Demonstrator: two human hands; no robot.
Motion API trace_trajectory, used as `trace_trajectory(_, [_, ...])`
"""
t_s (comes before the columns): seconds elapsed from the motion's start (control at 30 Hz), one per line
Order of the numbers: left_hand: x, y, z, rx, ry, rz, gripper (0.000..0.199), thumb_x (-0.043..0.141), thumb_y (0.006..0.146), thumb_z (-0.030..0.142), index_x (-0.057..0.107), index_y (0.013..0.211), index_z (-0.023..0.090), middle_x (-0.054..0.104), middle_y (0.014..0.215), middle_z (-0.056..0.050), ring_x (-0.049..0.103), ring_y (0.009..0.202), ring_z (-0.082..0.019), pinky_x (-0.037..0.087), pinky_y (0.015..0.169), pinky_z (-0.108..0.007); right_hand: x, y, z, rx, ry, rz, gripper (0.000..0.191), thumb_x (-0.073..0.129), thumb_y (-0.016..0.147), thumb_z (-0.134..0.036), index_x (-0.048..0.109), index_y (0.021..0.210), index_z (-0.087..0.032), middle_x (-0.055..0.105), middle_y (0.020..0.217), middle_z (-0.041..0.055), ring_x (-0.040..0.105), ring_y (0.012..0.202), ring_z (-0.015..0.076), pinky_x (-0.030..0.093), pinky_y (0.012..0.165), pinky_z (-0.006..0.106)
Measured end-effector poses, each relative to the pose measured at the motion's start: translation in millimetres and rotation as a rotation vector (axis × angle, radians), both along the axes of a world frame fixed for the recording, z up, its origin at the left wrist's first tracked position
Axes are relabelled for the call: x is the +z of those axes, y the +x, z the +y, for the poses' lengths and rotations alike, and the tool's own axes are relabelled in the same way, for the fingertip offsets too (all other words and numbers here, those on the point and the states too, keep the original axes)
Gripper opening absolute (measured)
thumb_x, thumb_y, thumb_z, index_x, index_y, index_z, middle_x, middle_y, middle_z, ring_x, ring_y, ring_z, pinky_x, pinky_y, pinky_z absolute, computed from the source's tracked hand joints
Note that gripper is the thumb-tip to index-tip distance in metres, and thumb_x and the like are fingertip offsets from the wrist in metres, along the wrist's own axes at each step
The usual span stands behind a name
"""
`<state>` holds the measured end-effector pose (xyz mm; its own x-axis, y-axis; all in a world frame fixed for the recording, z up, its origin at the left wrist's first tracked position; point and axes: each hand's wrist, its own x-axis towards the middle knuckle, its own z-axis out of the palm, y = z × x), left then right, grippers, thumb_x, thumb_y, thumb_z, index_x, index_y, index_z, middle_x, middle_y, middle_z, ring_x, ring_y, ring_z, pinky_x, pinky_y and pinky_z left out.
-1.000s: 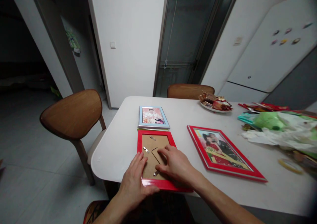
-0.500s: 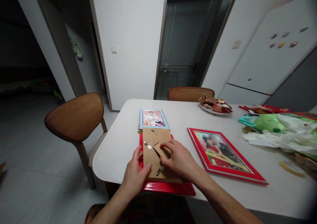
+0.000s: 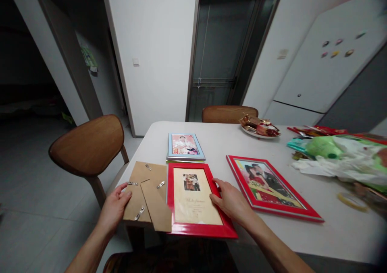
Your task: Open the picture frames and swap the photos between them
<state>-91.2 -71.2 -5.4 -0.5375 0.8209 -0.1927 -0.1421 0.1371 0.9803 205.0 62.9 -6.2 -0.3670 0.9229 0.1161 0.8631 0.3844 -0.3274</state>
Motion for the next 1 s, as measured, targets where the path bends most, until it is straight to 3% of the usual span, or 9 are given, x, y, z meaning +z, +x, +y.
trace_trajectory(0.1, [-8.3,-13.4,-2.7,0.023,-0.058,0.266,0.046,0.054,0.069,0.024,0.040,0.111,0.015,0.061,0.062,0.002,0.061,0.057,-0.017,0.047,0.053,-0.026,0.3,-4.3,0.7,-0.011,-0.013,0.030,0.044,0.045,0.068,-0.019,0.046,0.111,-0.011,0.059,0.094,0.0129,0.055,0.081,0.0210,0.038,0.068,0.028])
trace_trajectory(0.2, [-8.3,-16.2,-1.7,0.104,-0.087,0.688,0.053,0.055,0.064,0.030,0.043,0.112,0.013,0.061,0.086,-0.006,0.059,0.081,-0.024,0.046,0.073,-0.038,5.7,-5.7,1.9,-0.083,-0.075,0.140,0.047,0.045,0.065,-0.018,0.045,0.111,-0.010,0.061,0.085,0.0117,0.057,0.073,0.0203,0.038,0.063,0.027])
trace_trajectory(0.3, [0.7,7.8,0.4,0.138,-0.014,1.038,0.048,0.051,0.066,0.030,0.045,0.110,0.011,0.049,0.113,-0.014,0.043,0.107,-0.029,0.032,0.092,-0.045,10.3,-4.8,-0.5,-0.133,-0.343,0.489,0.054,0.042,0.065,-0.019,0.035,0.118,-0.012,0.062,0.075,0.0070,0.058,0.062,0.0179,0.041,0.056,0.027])
trace_trajectory(0.37, [7.5,40.7,1.9,-0.003,0.069,1.061,0.044,0.045,0.071,0.026,0.042,0.113,0.013,0.045,0.118,-0.012,0.040,0.111,-0.026,0.031,0.094,-0.045,12.8,-4.8,-4.6,-0.096,-0.603,0.829,0.061,0.040,0.065,-0.018,0.025,0.124,-0.016,0.063,0.080,0.0056,0.059,0.061,0.0171,0.044,0.055,0.028])
trace_trajectory(0.43, [11.8,80.2,4.2,-0.227,0.131,1.032,0.044,0.046,0.072,0.022,0.041,0.115,0.017,0.042,0.123,-0.009,0.037,0.115,-0.024,0.030,0.096,-0.043,15.5,-5.7,-9.5,-0.046,-0.800,1.110,0.067,0.040,0.066,-0.017,0.016,0.128,-0.019,0.063,0.088,0.0055,0.061,0.065,0.0176,0.046,0.058,0.030])
trace_trajectory(0.57, [11.0,143.6,14.5,-0.498,0.216,1.029,0.052,0.054,0.068,0.021,0.040,0.118,0.019,0.039,0.127,-0.010,0.034,0.116,-0.026,0.031,0.096,-0.045,22.2,-8.9,-17.5,-0.056,-0.922,1.346,0.076,0.049,0.065,-0.018,0.009,0.130,-0.023,0.064,0.090,0.0043,0.062,0.070,0.0190,0.048,0.064,0.034])
trace_trajectory(0.73, [10.5,166.6,29.9,-0.553,0.295,1.128,0.055,0.053,0.066,0.016,0.038,0.119,0.015,0.039,0.125,-0.013,0.035,0.113,-0.028,0.033,0.093,-0.047,25.0,-9.0,-20.1,-0.063,-0.894,1.343,0.082,0.059,0.064,-0.026,0.012,0.131,-0.022,0.065,0.086,0.0033,0.062,0.070,0.0175,0.048,0.069,0.032])
trace_trajectory(0.83, [16.9,163.4,32.1,-0.544,0.355,1.200,0.056,0.045,0.063,0.006,0.038,0.118,0.015,0.045,0.118,-0.012,0.041,0.107,-0.026,0.037,0.091,-0.042,20.6,-6.5,-15.3,-0.063,-0.797,1.216,0.079,0.060,0.064,-0.029,0.018,0.130,-0.019,0.064,0.079,0.0026,0.059,0.058,0.0143,0.047,0.059,0.027])
trace_trajectory(1.0, [34.5,137.2,23.9,-0.200,0.349,1.074,0.056,0.038,0.064,0.003,0.035,0.119,0.016,0.050,0.107,-0.010,0.049,0.096,-0.021,0.043,0.082,-0.036,14.0,-1.8,-1.2,-0.112,-0.469,0.748,0.066,0.055,0.065,-0.028,0.032,0.125,-0.012,0.057,0.059,-0.0027,0.049,0.044,0.0097,0.036,0.044,0.020])
